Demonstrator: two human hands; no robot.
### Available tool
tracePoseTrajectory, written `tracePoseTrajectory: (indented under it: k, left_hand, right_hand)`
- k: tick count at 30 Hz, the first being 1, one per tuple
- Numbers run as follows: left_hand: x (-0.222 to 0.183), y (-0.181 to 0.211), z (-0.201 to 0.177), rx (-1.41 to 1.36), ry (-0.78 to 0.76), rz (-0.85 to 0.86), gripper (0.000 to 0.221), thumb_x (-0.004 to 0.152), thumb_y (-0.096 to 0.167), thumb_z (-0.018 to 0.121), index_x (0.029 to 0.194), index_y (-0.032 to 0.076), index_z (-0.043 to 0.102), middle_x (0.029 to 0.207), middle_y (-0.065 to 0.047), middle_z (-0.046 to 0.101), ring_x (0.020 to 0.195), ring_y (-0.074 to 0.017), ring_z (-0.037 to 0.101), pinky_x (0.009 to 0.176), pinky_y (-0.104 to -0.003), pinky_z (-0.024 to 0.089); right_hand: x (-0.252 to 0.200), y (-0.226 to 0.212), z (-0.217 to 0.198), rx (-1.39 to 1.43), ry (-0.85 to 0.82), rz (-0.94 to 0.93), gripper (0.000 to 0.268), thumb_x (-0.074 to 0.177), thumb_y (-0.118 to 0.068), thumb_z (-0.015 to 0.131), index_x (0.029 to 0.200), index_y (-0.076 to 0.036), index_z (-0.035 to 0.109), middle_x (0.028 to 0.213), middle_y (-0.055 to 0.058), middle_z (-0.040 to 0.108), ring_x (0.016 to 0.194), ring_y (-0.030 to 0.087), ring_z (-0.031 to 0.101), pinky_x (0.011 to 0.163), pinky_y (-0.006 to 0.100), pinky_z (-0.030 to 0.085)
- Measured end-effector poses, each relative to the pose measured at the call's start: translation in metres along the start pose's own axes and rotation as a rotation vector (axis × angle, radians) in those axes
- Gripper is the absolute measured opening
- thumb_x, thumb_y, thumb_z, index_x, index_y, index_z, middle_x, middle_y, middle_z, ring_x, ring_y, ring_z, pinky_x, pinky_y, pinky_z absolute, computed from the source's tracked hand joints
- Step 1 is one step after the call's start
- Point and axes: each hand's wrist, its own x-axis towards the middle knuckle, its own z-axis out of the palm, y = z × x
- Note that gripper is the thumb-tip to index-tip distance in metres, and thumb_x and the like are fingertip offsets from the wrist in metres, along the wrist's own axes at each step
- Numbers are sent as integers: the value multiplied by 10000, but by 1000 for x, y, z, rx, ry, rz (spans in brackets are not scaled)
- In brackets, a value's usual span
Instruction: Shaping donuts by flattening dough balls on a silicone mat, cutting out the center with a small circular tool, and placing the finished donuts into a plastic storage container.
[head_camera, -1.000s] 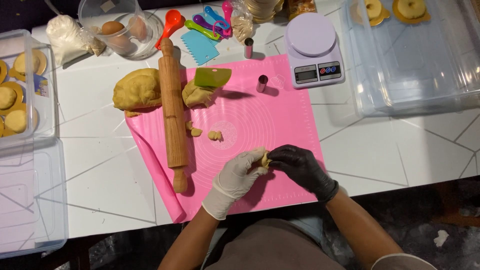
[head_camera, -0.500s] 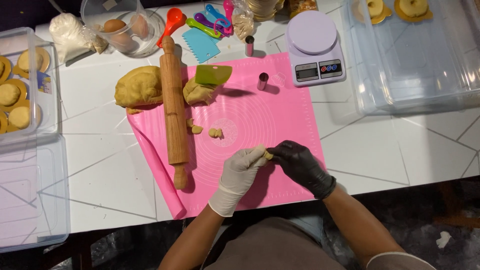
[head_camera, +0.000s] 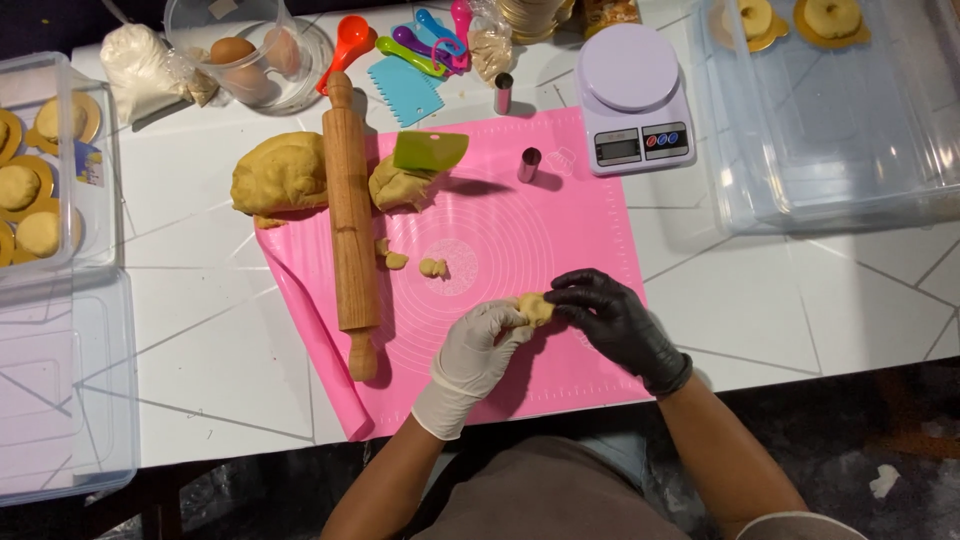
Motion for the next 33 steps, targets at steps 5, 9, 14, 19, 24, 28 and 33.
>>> tracePoseTrajectory:
  k: [5,9,14,19,24,28,33]
  left_hand:
    - [12,43,-32,-40,-28,-37,377,799,115,845,1148,170,712,1047,-71,766,1022,-287,730,866,-418,595]
    - [6,20,-13,-86,-51,-33,485,768,192,889,1219,141,721,1096,-98,769,1039,-304,728,889,-411,597]
    - [15,43,-20,-930,126,-515,144,863,-35,803,991,-94,771,842,-162,707,810,-166,640,790,-355,647]
    - [10,37,-21,-391,50,-199,212,863,-3,800,1072,28,787,909,-133,734,884,-182,670,752,-331,621]
    - [14,50,-41,-421,12,-141,228,865,-9,774,1083,53,793,913,-77,727,890,-197,633,793,-316,616]
    - [14,51,-40,-488,18,-211,186,866,59,789,1051,58,804,825,-41,713,837,-135,616,774,-273,613]
    - [-1,24,-9,-84,123,-11,269,813,213,878,1071,172,814,904,-38,782,885,-204,750,788,-293,633]
  right_hand:
    - [3,-12,7,37,-40,97,202,827,-82,824,1028,-68,810,937,130,772,884,259,752,800,384,610]
    - [8,-5,13,-26,-107,-3,296,814,-134,843,1103,-89,794,936,126,754,860,271,742,770,400,603]
    - [10,14,15,-11,-138,-67,124,843,-124,815,963,-111,838,882,83,761,836,239,754,770,355,615]
    - [7,11,17,-85,-118,-86,117,861,-143,805,972,-127,836,850,73,756,817,233,756,759,346,610]
    - [6,7,5,295,-88,341,404,817,46,788,1212,-32,751,1008,158,707,752,228,746,649,318,669]
    - [10,5,12,237,-171,234,301,837,41,767,1138,25,763,969,210,718,681,271,758,571,325,653]
    - [5,28,24,-65,-134,-30,137,862,-74,790,997,-74,812,886,113,749,727,245,749,587,307,628]
